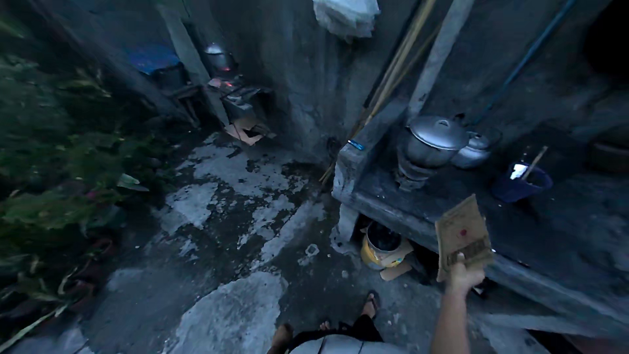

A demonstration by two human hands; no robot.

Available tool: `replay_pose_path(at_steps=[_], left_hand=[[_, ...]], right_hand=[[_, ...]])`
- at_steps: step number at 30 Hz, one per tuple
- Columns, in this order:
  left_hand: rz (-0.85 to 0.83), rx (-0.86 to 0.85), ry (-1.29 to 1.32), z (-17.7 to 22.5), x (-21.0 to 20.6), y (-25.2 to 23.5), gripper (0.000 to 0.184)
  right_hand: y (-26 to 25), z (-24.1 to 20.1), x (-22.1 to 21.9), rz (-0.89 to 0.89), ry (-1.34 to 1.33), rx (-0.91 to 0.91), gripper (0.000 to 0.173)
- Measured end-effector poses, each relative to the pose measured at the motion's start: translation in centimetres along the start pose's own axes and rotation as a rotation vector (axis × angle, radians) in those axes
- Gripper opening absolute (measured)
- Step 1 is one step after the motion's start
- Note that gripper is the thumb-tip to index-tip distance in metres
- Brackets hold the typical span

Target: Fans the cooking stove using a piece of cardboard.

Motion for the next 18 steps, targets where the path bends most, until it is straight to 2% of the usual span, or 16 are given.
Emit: replay_pose_path(at_steps=[1,2,3,5,6,7,8,10,11,12,14,15,16,17,18], left_hand=[[0.08,-0.045,0.001,-2.5,-1.9,-4.7,0.038],[0.084,-0.056,0.007,-4.1,-3.1,-8.1,0.037],[0.058,-0.053,0.012,-5.0,-3.6,-10.1,0.037],[0.044,-0.073,-0.001,-6.5,-4.5,-13.5,0.038],[0.05,-0.09,-0.021,-7.1,-4.8,-14.7,0.038],[0.06,-0.095,-0.041,-7.0,-4.6,-15.0,0.037],[0.068,-0.088,-0.056,-6.1,-4.2,-14.2,0.037],[0.088,-0.06,-0.076,-4.9,-3.7,-12.5,0.039],[0.094,-0.055,-0.065,-5.0,-3.9,-11.9,0.039],[0.107,-0.069,-0.041,-5.3,-4.2,-11.6,0.038],[0.131,-0.12,0.005,-5.6,-4.3,-12.6,0.038],[0.09,-0.106,0.006,-5.4,-3.9,-12.5,0.038],[0.038,-0.081,-0.004,-5.6,-3.7,-12.2,0.039],[0.015,-0.073,0.001,-6.0,-3.5,-11.9,0.04],[0.045,-0.091,0.012,-7.3,-3.9,-12.4,0.04]], right_hand=[[0.4,-1.0,-0.6,-0.012,0.077,0.107,0.045],[1.0,-1.9,-1.3,-0.094,0.119,0.223,0.044],[2.0,-2.8,-2.0,-0.285,0.124,0.282,0.044],[4.1,-5.0,-3.3,-0.764,0.084,0.235,0.051],[4.8,-6.0,-3.7,-0.902,0.061,0.194,0.055],[5.0,-6.7,-3.8,-0.896,0.022,0.137,0.054],[4.5,-6.9,-3.9,-0.743,-0.023,0.067,0.05],[2.5,-4.9,-4.8,-0.32,-0.069,-0.02,0.046],[2.0,-3.7,-5.4,-0.231,-0.032,-0.02,0.043],[2.4,-3.2,-5.4,-0.286,-0.005,0.002,0.043],[4.2,-5.2,-4.9,-0.686,0.027,0.069,0.047],[4.9,-6.3,-4.4,-0.833,0.065,0.096,0.051],[5.0,-6.9,-3.7,-0.838,0.059,0.086,0.052],[4.2,-6.6,-3.2,-0.693,0.005,0.039,0.052],[2.9,-5.7,-3.1,-0.456,-0.06,0.011,0.049]])
Point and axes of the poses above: each hand's wrist, its own y-axis away from the middle knuckle, its own x-axis out of the back of the hand, z = x × y, the point moved 4 cm from there along -y, towards the middle knuckle, and after that the axes turned 2 degrees about -z, right-handed, at the moved point
